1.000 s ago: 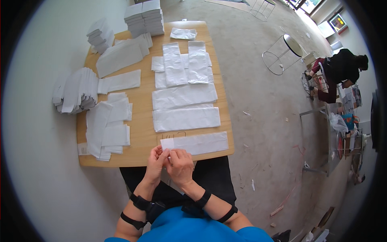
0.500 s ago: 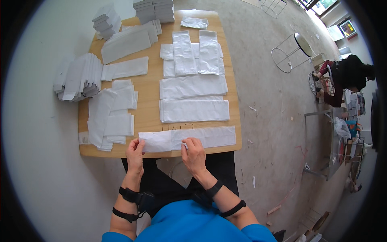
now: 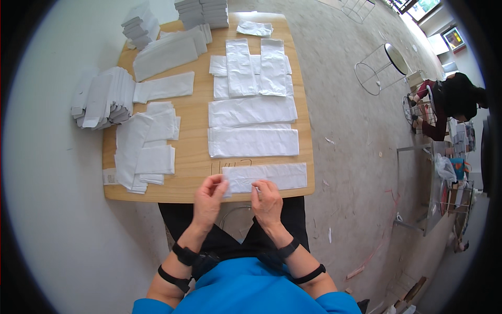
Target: Folding white plastic bags and stacking them on a table.
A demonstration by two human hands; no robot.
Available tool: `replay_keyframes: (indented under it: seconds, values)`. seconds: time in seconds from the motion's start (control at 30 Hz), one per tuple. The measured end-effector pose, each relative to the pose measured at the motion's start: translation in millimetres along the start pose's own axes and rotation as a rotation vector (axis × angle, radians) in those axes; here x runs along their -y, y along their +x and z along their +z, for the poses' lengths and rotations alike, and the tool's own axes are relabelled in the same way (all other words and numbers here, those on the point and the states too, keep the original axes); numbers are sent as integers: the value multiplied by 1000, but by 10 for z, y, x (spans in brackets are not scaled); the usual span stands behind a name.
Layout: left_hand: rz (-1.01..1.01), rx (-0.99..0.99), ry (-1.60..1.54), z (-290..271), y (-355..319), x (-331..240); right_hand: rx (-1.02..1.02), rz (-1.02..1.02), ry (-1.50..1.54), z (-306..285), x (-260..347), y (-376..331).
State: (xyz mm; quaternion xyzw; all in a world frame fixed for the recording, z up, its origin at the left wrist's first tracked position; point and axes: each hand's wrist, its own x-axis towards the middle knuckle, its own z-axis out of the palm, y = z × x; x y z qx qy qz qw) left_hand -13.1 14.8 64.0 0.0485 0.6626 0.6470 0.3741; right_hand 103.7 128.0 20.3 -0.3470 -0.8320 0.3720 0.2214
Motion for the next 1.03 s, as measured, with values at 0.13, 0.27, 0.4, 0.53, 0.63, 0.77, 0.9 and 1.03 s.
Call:
replay_keyframes:
  seconds: [0.13,0.27,0.4,0.53,0.63,0.77,0.9,1.03]
  values:
    - [39,175,178,343,-75,-9,-46,51,-49,-197,-225,-32]
    - [19,104,435,275,-86,136,-98,190,-45,-385,-365,-71]
    - [108,-67,566,-1,26,235,-105,265,-88,-520,-343,-8]
    - [143,-17,544,-77,183,241,-108,351,47,-511,-333,115]
    - [-34,83,367,-29,278,213,-17,479,300,-453,-374,178]
    - [-182,150,131,-121,502,447,153,783,995,-209,-243,288]
    - [-308,119,19,-172,589,532,108,914,1023,-81,-385,242]
    - [-327,127,139,-222,599,531,88,741,732,-250,-444,247]
